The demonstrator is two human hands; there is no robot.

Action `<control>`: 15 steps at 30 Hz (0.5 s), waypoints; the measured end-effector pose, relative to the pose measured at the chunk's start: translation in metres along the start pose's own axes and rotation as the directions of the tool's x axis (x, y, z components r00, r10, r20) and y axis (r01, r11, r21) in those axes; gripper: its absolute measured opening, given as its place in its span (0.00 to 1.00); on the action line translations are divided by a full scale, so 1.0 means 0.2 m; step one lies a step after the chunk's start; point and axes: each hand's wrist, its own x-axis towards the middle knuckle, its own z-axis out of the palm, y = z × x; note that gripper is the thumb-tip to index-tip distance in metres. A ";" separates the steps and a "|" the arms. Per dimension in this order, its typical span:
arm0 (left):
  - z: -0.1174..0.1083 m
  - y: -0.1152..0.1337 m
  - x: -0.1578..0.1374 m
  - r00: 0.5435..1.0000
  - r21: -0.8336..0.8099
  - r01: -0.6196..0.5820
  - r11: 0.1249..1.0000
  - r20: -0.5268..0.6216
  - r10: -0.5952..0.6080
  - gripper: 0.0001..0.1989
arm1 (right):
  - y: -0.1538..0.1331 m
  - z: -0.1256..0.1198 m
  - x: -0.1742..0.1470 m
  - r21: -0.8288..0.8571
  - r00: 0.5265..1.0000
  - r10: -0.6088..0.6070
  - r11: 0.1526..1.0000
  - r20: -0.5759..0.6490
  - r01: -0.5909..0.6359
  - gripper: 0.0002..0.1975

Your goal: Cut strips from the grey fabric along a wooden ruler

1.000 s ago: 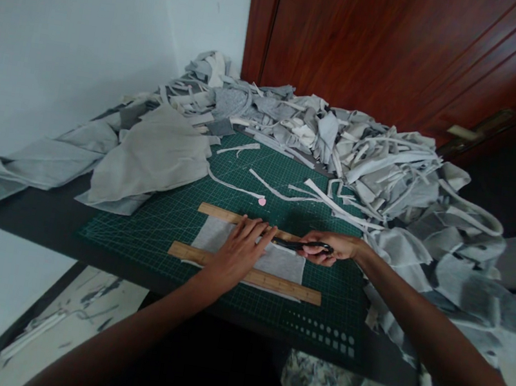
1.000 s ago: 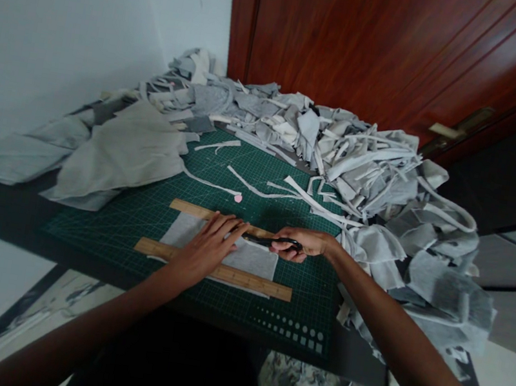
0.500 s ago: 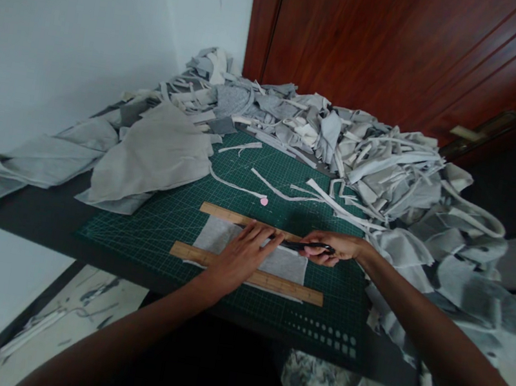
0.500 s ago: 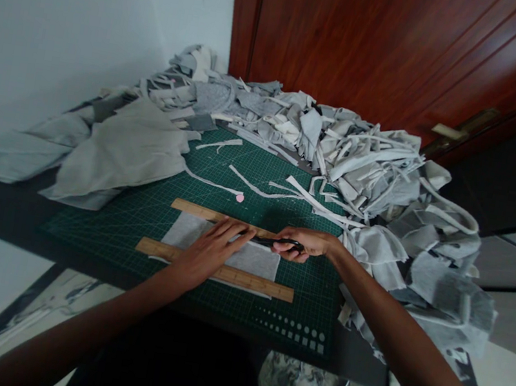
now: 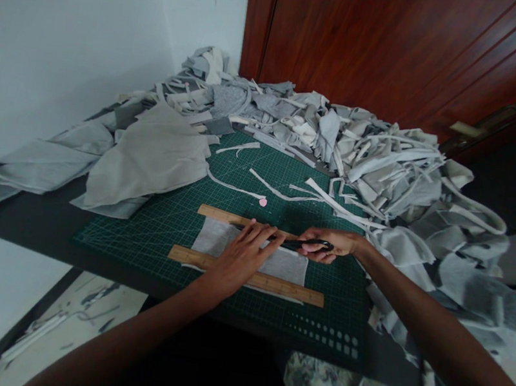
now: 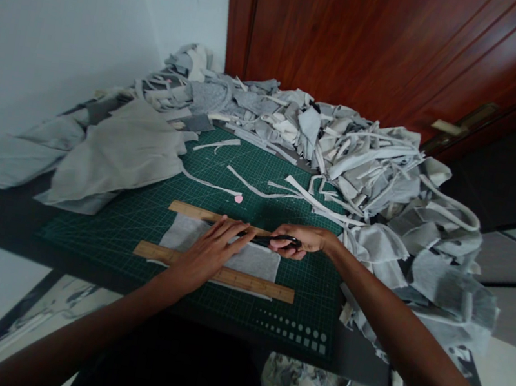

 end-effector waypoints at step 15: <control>-0.02 0.01 -0.01 0.999 0.077 0.023 0.997 -0.045 -0.020 0.26 | -0.02 -0.05 -0.01 0.023 0.997 0.053 0.998 0.061 -0.054 0.17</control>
